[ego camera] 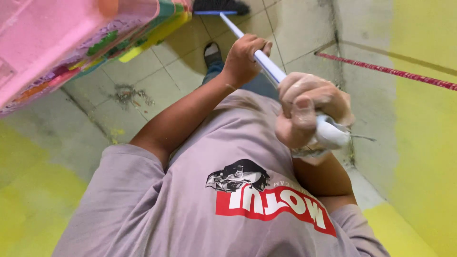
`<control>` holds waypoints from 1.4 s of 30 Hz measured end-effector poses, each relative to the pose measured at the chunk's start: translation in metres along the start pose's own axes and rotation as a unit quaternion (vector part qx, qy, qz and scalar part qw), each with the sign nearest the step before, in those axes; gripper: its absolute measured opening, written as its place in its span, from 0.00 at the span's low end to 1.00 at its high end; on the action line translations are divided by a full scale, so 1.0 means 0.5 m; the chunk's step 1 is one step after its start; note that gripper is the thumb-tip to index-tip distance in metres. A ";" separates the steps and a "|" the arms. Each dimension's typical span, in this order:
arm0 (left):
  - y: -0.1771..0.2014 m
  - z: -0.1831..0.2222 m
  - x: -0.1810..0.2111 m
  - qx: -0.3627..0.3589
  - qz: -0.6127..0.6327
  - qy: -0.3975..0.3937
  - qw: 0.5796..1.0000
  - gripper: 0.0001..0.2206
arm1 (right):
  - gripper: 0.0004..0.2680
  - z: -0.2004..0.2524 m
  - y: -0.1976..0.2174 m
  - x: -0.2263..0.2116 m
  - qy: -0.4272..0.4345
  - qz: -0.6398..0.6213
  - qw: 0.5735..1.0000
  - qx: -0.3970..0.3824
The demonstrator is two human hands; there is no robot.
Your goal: The person paints the ceiling using a paint roller attached to an extension pole, sets the pole aside, and then lifts a plastic stool from the floor onto a table by hand.
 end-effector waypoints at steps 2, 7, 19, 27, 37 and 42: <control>0.001 -0.007 0.001 0.024 -0.002 0.007 1.000 0.08 | 0.07 -0.012 -0.001 -0.003 -0.010 -0.007 1.000 -0.001; 0.011 -0.021 0.007 0.041 -0.017 0.032 0.998 0.08 | 0.08 -0.048 -0.008 -0.003 0.017 -0.013 1.000 -0.007; -0.054 -0.133 0.036 0.101 -0.079 0.139 0.982 0.06 | 0.16 -0.208 0.072 0.004 -0.080 0.020 0.990 -0.114; -0.107 -0.202 0.056 0.143 -0.056 0.155 0.976 0.05 | 0.18 -0.269 0.174 0.018 -0.115 -0.005 0.979 -0.165; -0.093 -0.292 0.029 0.214 -0.070 0.112 0.968 0.13 | 0.13 -0.303 0.199 0.048 -0.038 0.031 0.967 -0.248; -0.061 -0.338 -0.014 0.237 -0.085 0.092 0.964 0.13 | 0.14 -0.327 0.185 0.095 -0.027 -0.024 0.977 -0.211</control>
Point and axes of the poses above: each hand's wrist, its own z-axis away from the middle knuckle, its own y-axis out of the back of the hand, x = y × z, the point moved 8 cm from there along -z, towards the middle knuckle
